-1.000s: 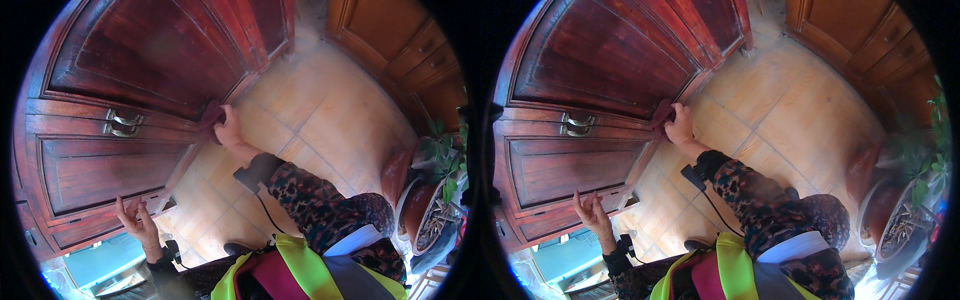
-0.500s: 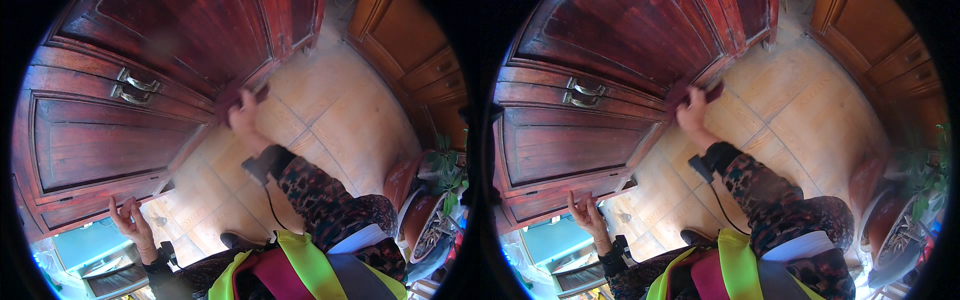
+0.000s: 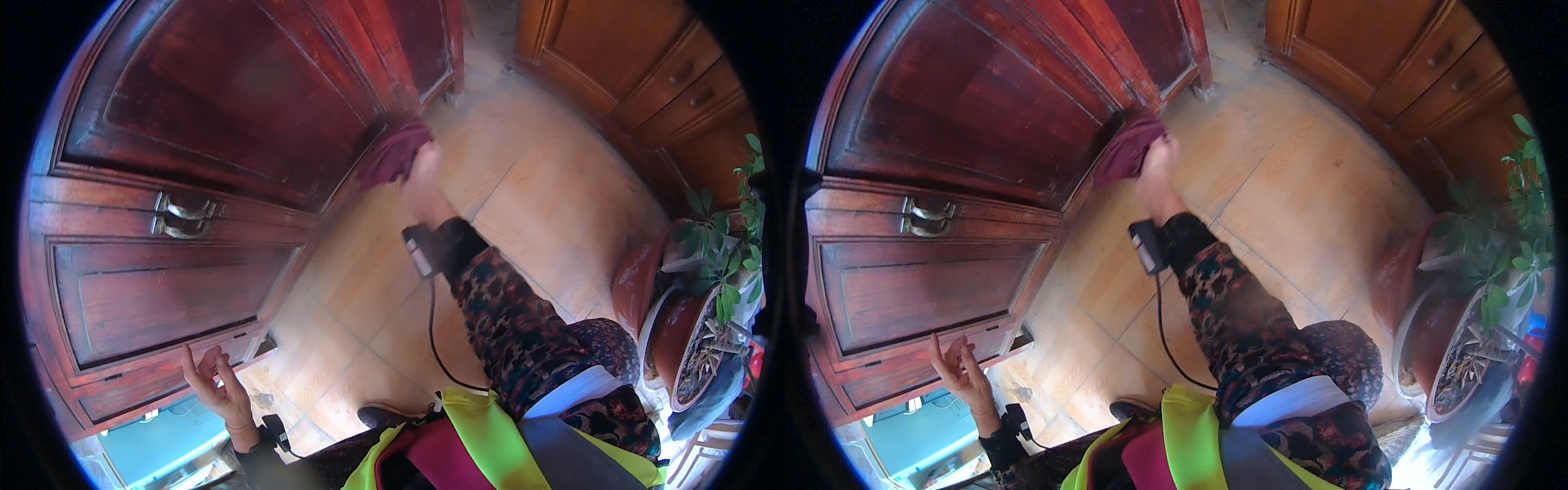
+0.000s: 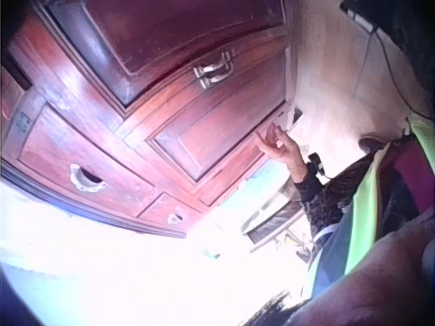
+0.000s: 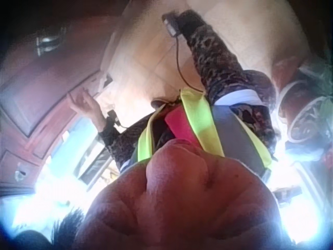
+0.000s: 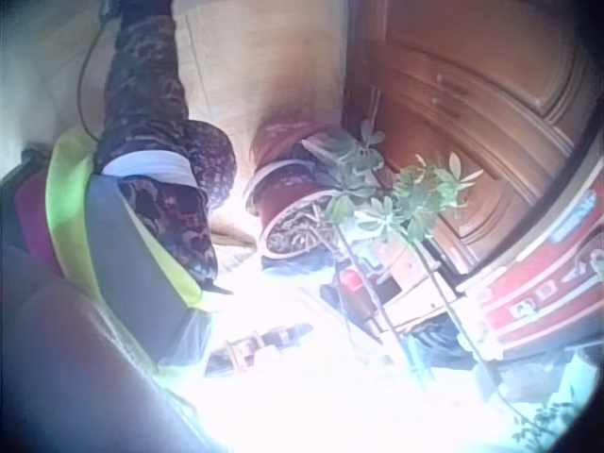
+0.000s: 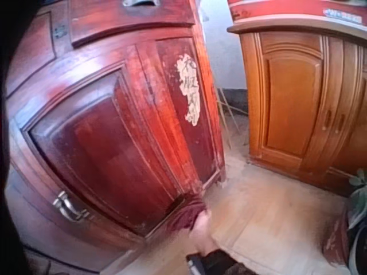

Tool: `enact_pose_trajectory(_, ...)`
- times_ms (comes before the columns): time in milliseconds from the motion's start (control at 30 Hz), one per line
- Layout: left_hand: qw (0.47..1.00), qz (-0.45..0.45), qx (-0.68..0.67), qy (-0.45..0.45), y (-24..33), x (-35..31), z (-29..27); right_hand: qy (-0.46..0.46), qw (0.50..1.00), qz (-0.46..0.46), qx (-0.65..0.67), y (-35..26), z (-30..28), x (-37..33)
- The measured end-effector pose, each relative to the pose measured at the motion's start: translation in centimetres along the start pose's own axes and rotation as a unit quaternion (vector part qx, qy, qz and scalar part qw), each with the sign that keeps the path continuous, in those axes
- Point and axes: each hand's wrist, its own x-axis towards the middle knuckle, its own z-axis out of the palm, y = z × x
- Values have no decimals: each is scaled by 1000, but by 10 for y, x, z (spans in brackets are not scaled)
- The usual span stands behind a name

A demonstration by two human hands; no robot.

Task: The person wipes the front surface of a wooden cabinet with a dark cloth, moving from the upper panels down to the lower sections and along the edges. The person then wipes the floor area in front of the cabinet with the same cloth.

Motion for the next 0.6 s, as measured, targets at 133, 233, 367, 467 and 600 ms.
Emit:
enact_pose_trajectory(133,999,-20,26,-1,2,-6,-7,14,993,-97,-60,-81,1,62)
enact_pose_trajectory(233,998,-32,62,-1,4,-14,-16,24,983,-127,-131,-85,9,92)
enact_pose_trajectory(367,994,-62,86,-10,9,-26,-24,96,895,-229,-371,-8,11,86)
enact_pose_trajectory(467,996,-39,78,-15,9,-28,-19,65,895,-142,-419,48,-5,39)
enact_pose_trajectory(600,998,-13,57,-36,14,-17,2,-24,884,-84,-459,88,-8,-46)
